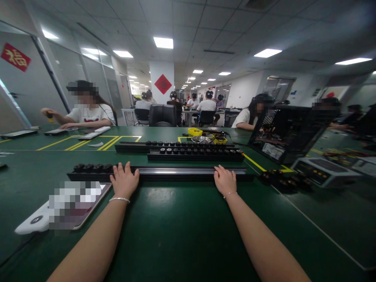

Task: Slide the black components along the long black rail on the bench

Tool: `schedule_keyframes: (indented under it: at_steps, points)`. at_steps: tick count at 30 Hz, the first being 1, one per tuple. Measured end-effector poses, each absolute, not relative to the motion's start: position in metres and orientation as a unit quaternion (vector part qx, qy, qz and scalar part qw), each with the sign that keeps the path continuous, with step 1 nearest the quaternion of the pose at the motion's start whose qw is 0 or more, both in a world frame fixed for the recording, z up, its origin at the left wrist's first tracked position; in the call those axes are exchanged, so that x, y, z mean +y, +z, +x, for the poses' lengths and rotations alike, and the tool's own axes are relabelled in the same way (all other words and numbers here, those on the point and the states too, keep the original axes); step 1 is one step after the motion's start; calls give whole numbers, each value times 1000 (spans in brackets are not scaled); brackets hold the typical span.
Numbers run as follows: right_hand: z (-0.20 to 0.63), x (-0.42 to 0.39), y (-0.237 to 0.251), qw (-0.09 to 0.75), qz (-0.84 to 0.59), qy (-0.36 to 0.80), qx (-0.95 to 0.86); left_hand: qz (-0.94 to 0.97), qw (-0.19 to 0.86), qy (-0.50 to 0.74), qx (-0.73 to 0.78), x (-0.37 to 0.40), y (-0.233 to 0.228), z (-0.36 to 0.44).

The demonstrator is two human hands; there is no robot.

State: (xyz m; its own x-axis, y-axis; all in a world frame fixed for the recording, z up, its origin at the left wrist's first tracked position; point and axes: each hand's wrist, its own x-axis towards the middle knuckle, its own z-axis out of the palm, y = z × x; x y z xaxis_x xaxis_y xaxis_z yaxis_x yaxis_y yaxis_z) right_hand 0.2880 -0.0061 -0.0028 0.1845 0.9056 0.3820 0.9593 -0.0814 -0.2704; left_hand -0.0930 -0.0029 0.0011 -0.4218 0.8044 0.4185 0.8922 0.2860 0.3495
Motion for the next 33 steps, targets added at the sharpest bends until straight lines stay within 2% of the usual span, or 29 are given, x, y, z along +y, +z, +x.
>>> schedule_keyframes:
  at_steps: [11,33]
  points:
    - [307,-14,-2,186,-674,-23,-714,-534,70,-271,-798,-3,1,-94]
    - [301,-14,-3,207,-684,-27,-698,-548,78,-260,-791,-3,1,-92]
